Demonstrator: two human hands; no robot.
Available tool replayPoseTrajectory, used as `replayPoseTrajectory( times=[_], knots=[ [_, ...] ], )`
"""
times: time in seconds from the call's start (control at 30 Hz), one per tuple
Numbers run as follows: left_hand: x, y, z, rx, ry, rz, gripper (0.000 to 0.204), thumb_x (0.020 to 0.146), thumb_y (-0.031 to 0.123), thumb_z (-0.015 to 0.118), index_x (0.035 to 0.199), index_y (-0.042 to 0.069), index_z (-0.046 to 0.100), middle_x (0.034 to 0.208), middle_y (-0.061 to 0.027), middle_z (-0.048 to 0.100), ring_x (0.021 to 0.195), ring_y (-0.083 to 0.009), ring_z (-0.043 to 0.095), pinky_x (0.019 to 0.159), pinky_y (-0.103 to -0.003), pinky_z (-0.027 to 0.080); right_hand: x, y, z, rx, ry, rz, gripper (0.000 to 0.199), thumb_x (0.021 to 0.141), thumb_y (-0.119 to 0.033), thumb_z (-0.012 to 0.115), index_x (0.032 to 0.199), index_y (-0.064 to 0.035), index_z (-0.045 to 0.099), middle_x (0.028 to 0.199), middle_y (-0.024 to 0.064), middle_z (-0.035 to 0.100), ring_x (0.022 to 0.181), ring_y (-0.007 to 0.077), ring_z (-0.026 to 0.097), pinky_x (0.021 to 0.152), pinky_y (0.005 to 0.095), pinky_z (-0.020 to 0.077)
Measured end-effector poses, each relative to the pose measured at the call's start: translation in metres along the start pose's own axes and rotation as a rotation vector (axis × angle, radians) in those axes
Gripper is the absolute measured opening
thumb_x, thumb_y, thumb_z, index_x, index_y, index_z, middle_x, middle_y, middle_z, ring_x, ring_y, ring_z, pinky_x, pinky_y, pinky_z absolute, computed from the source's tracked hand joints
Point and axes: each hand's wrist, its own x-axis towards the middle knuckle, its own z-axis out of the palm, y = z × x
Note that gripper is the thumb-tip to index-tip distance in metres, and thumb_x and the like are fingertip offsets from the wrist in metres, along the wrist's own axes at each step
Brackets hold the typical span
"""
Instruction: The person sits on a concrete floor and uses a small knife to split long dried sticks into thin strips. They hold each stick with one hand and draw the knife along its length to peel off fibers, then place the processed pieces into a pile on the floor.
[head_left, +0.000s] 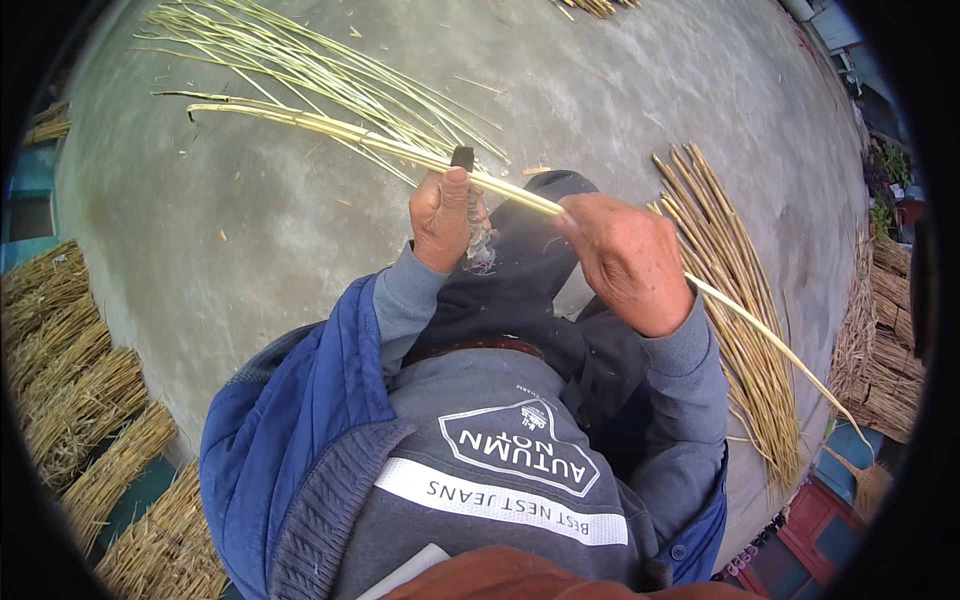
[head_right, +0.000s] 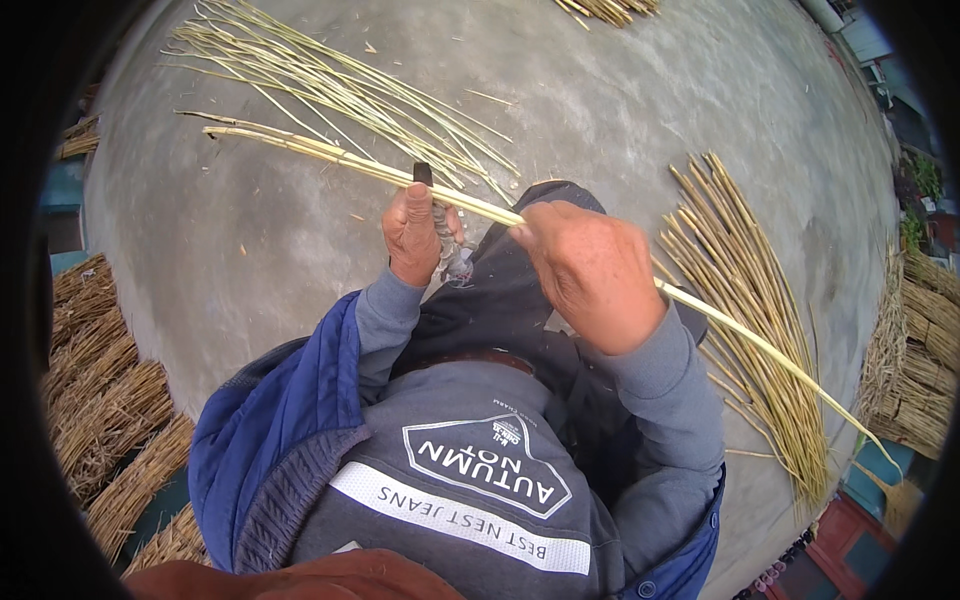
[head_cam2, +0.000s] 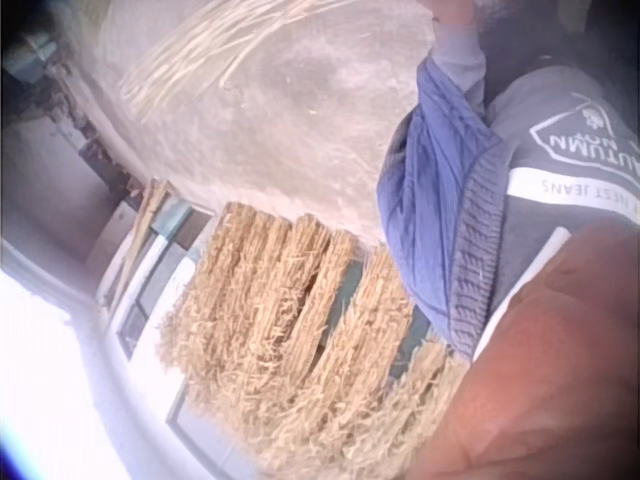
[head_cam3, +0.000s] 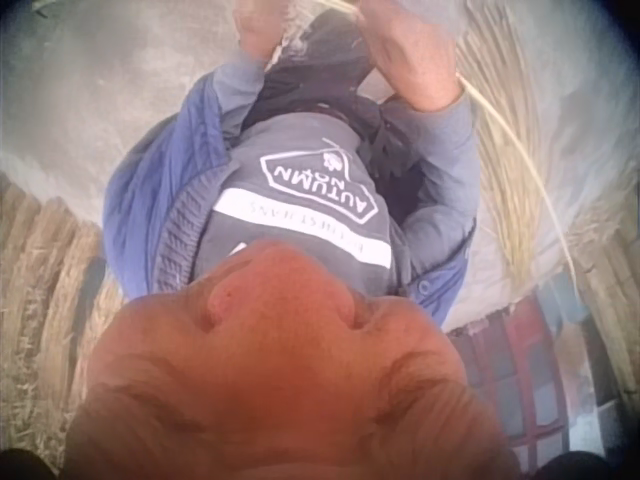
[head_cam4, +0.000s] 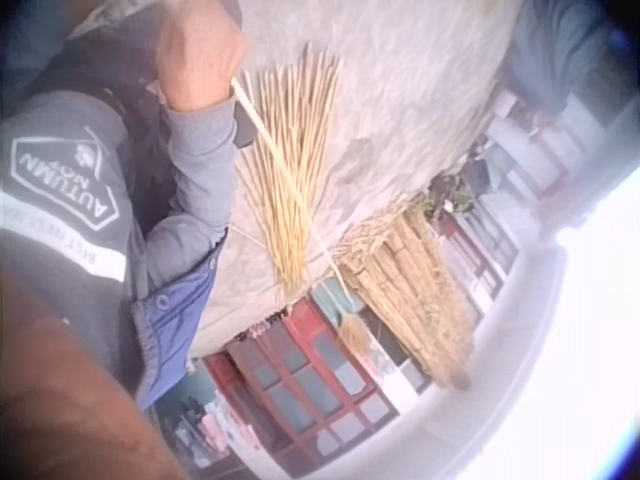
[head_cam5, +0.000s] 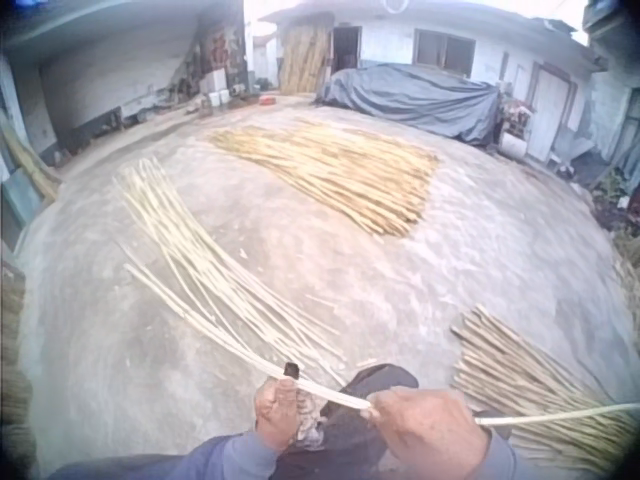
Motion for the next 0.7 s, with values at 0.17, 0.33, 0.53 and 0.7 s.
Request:
replayPoseTrajectory(
  times=[0.17,0.33,0.53,0.7],
  knots=[
    [-0.002,-0.019,0.011,-0.074,0.054,-0.107,0.055,0.110,0.054,0.051,0.095,0.002,0.058,0.067,-0.0071,0.060,0.055,-0.0152,0.061,0.052,-0.029,0.051,-0.003,0.010,0.021,-0.100,-0.008,0.021,0.016,0.096,-0.014,0.068,0.086,-0.0041,0.061,0.077,0.0163,0.061,0.073,0.0410,0.064,0.060,0.0490,0.0471],
    [-0.009,-0.023,0.016,0.011,-0.018,-0.194,0.056,0.110,0.055,0.051,0.092,0.003,0.057,0.066,-0.0067,0.059,0.056,-0.0155,0.061,0.052,-0.029,0.051,-0.004,0.019,0.024,-0.048,-0.011,0.012,0.019,0.095,-0.016,0.068,0.083,-0.0033,0.061,0.078,0.0171,0.063,0.073,0.0418,0.064,0.061,0.0493,0.0487],
    [-0.010,-0.027,0.011,-0.100,-0.161,-0.195,0.056,0.109,0.055,0.054,0.089,0.003,0.058,0.070,-0.0072,0.062,0.055,-0.0144,0.060,0.051,-0.030,0.052,0.001,0.018,0.027,-0.051,-0.020,0.016,0.016,0.092,-0.013,0.068,0.082,-0.0033,0.062,0.078,0.0175,0.064,0.074,0.0415,0.066,0.062,0.0495,0.0497],
    [-0.017,-0.034,0.023,-0.111,-0.061,-0.211,0.052,0.110,0.050,0.056,0.094,0.001,0.061,0.075,-0.0060,0.063,0.061,-0.0124,0.060,0.054,-0.029,0.051,0.007,0.026,0.038,-0.023,-0.071,0.072,0.013,0.091,-0.013,0.068,0.082,-0.0037,0.064,0.078,0.0179,0.065,0.074,0.0416,0.067,0.062,0.0503,0.0508]
  ],
)
